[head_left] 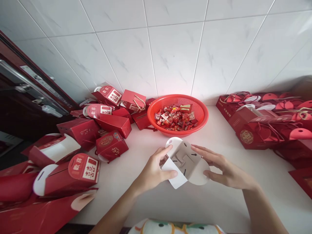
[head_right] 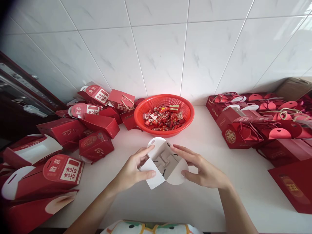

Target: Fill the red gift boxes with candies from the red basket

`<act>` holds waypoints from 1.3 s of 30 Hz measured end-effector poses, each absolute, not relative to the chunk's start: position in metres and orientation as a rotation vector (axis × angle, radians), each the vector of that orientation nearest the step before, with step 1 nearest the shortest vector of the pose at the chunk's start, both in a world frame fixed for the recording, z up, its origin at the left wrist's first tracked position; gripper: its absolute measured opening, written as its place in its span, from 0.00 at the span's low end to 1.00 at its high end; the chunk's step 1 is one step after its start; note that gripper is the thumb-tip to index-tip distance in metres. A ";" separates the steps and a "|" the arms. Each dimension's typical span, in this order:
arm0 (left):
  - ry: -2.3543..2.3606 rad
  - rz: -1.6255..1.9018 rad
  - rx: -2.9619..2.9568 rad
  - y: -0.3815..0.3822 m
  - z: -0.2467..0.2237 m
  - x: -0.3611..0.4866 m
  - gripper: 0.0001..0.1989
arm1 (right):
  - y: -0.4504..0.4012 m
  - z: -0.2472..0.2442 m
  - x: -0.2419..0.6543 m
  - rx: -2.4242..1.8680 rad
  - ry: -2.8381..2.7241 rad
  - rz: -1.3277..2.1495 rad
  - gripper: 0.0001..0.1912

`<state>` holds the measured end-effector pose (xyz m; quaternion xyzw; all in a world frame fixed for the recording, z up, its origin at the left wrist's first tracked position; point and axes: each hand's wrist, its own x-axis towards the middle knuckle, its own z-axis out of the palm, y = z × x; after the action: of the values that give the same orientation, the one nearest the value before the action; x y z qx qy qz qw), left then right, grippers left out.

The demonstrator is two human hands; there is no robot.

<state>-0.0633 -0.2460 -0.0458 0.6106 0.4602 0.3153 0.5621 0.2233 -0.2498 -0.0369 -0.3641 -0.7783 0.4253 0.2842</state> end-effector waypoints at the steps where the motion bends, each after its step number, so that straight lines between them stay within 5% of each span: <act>1: 1.081 0.736 1.423 -0.243 -0.049 -0.064 0.46 | -0.250 -0.037 0.223 -0.990 -2.041 1.193 0.38; 8: 0.989 0.744 1.364 -0.231 -0.057 -0.068 0.49 | -0.244 -0.044 0.227 -1.109 -1.796 1.473 0.54; 16: 1.076 0.838 1.641 -0.219 -0.063 -0.079 0.44 | -0.228 -0.052 0.220 -1.087 -1.796 1.457 0.58; 29: 1.154 0.942 1.964 -0.199 -0.022 -0.089 0.19 | -0.205 0.000 0.234 -1.271 -2.172 0.804 0.30; 36: 1.253 0.999 2.059 -0.120 -0.003 -0.092 0.15 | -0.133 0.013 0.221 -1.065 -1.910 0.825 0.21; 39: 1.436 0.762 2.137 -0.074 0.004 -0.090 0.16 | -0.096 -0.003 0.204 -1.016 -1.741 0.950 0.19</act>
<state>-0.0902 -0.0744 0.0037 0.7753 0.5208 0.2765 0.2263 0.2043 -0.0965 -0.0031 -0.4091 -0.7014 0.3825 0.4409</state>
